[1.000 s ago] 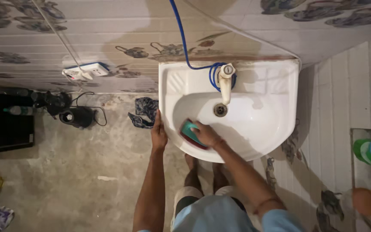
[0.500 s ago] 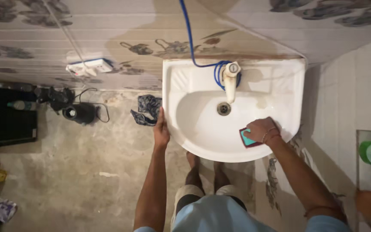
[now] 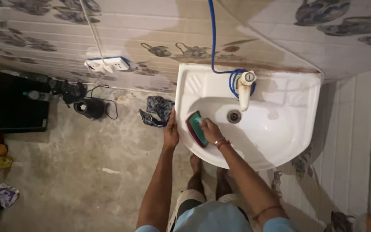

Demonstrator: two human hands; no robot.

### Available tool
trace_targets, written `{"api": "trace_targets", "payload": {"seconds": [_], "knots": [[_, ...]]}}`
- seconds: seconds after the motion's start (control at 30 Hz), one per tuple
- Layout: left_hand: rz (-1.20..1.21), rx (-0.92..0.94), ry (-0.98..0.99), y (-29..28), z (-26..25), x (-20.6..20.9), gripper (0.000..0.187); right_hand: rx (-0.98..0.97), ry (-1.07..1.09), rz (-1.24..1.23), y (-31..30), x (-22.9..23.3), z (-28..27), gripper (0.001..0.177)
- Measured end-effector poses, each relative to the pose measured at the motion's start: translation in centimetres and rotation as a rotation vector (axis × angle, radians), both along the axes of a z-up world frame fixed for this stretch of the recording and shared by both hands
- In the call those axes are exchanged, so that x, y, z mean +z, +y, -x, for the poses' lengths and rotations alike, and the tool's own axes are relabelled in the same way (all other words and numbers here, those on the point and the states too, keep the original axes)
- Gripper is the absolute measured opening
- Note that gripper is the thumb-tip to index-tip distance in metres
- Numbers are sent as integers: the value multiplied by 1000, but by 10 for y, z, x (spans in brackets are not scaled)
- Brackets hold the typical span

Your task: The person scrubs the interior of a white wall-mounted sink using a sponge. They repeatedly wipe the basin and the area around the drain and faucet.

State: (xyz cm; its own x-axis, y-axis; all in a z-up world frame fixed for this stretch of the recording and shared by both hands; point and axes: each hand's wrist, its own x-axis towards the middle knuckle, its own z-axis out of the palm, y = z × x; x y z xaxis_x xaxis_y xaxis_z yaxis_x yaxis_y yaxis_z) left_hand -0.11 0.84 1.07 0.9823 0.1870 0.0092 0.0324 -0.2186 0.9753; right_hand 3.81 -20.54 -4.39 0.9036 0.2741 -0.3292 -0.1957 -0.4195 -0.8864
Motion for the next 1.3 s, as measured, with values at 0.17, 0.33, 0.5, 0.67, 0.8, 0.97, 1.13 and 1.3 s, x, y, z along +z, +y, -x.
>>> {"api": "trace_targets", "payload": {"seconds": [0.17, 0.33, 0.5, 0.67, 0.8, 0.97, 1.13, 1.3], "knots": [[110, 11, 10, -3, -2, 0, 54, -63, -49, 81, 5, 7, 7, 39], [103, 33, 27, 0, -2, -8, 50, 268, -44, 229, -44, 28, 25, 35], [128, 9, 12, 3, 0, -16, 51, 523, 76, 563, -133, 57, 31, 42], [129, 11, 25, 4, -1, -18, 50, 534, 168, 859, -195, 84, 9, 49], [59, 6, 44, 5, 3, -14, 53, 584, 124, 874, -199, 67, 6, 50], [196, 0, 26, 1, 2, -12, 52, 473, 92, 492, -132, 5, 9, 54], [106, 6, 29, 3, 1, -12, 51, 197, 39, 339, -39, 3, -1, 54], [112, 0, 40, 5, 1, -15, 51, 86, -38, 504, -41, -6, -20, 48]]}}
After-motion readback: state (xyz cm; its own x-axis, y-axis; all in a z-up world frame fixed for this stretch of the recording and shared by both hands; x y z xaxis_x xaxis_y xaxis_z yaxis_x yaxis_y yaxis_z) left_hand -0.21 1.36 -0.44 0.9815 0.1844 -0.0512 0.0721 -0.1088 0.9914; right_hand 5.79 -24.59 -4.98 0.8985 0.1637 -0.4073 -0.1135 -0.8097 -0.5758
